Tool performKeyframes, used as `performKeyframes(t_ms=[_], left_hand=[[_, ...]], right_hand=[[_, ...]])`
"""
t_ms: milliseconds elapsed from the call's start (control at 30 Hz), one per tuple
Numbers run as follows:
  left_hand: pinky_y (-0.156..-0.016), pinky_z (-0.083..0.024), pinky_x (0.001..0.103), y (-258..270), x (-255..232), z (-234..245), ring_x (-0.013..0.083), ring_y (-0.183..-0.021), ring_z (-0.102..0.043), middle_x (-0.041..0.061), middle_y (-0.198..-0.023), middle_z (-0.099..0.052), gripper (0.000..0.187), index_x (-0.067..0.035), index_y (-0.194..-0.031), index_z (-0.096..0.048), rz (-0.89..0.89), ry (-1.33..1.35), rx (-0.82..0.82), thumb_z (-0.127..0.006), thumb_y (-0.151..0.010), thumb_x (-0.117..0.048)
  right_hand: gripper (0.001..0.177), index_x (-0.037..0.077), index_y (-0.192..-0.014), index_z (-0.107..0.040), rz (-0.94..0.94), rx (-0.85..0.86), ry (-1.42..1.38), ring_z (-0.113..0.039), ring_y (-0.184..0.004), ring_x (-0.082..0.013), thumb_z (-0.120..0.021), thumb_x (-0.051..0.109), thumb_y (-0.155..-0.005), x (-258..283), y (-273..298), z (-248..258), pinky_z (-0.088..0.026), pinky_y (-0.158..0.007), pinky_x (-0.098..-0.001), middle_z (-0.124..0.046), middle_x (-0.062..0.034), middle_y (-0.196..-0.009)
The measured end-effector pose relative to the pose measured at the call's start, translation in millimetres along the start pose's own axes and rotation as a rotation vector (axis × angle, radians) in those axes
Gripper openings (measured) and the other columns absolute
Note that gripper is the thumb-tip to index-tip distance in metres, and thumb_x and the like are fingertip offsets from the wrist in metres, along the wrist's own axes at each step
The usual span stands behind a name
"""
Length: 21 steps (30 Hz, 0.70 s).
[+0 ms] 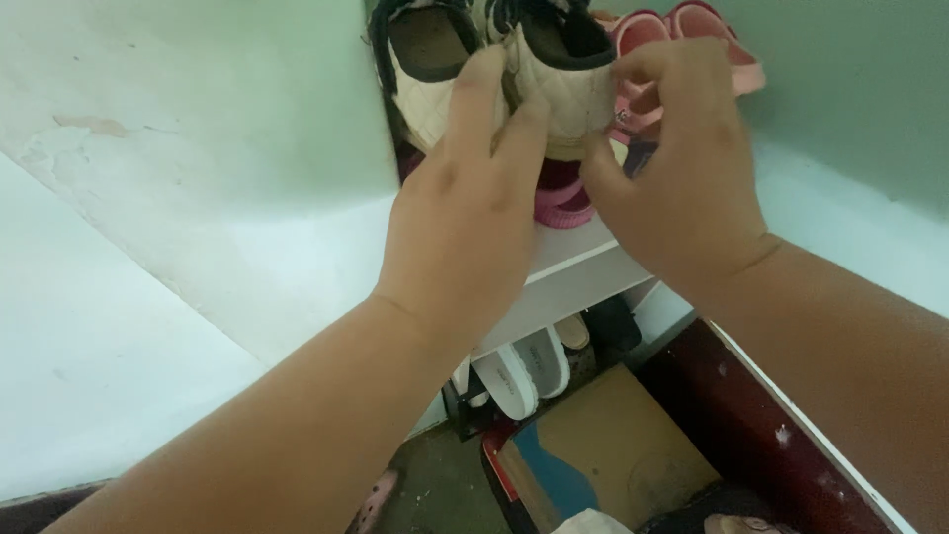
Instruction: Organizing various shoes, including crocs and sandals, on a shoe rack and near the stairs.
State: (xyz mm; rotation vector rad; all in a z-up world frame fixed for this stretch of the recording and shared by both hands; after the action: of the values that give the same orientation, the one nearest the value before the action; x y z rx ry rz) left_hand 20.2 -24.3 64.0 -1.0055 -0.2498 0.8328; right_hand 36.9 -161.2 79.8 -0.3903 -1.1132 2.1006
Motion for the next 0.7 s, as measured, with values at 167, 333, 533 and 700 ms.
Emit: performKeyframes(t_ms=[167,333,533,700], left_hand=[[-0.092,-0.059,0.04,15.4,-15.6,3.8,0.0357,-0.114,-0.068,0.02,-0.155,-0.041,0.038,-0.002,-0.13,-0.06,-0.029,0.007,-0.054,-0.064,-0.092,0.002],[-0.091,-0.059,0.035,48.9,-39.9,-3.9,0.0311,-0.112,-0.069,0.018,-0.149,-0.045,0.026,-0.002,-0.125,-0.06,-0.067,0.059,-0.059,-0.063,-0.099,-0.001],[-0.085,-0.056,0.043,111.9,-70.8,-33.5,0.0334,-0.104,-0.069,0.019,-0.142,-0.054,0.034,-0.004,-0.121,-0.063,-0.035,0.196,0.126,-0.068,-0.088,-0.007],[-0.079,-0.056,0.043,175.5,-85.0,-80.6,0.0341,-0.094,-0.069,0.021,-0.134,-0.057,0.043,-0.002,-0.12,-0.065,0.009,0.289,0.388,-0.066,-0.078,-0.004]], right_hand=[[0.042,0.002,-0.125,-0.048,0.031,-0.003,0.081,-0.061,-0.106,-0.026,-0.08,0.0,-0.097,10.8,10.3,6.3,-0.055,-0.087,-0.0345,-0.05,-0.0138,-0.12],[0.044,0.005,-0.13,-0.051,-0.037,0.007,0.021,-0.063,-0.106,-0.0249,-0.08,0.001,-0.097,29.3,49.8,9.4,-0.055,-0.091,-0.0378,-0.053,-0.0134,-0.12],[0.047,0.001,-0.127,-0.05,-0.181,0.126,-0.024,-0.062,-0.109,-0.0299,-0.079,0.004,-0.09,38.5,139.2,-2.9,-0.056,-0.09,-0.0343,-0.055,-0.0172,-0.126],[0.05,0.001,-0.125,-0.052,-0.417,0.24,-0.074,-0.065,-0.108,-0.0313,-0.079,0.005,-0.084,41.8,216.3,-13.0,-0.056,-0.093,-0.0389,-0.057,-0.0193,-0.129]])
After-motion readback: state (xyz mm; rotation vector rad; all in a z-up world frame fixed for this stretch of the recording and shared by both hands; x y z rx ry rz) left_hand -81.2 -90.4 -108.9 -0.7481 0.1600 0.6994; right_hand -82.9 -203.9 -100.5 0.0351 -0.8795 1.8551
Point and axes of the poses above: each hand's wrist, its own y-axis away from the middle knuckle, its own z-axis out of the back of the hand, x = y × z, the point moved 10 cm from there along -y, towards the middle knuckle
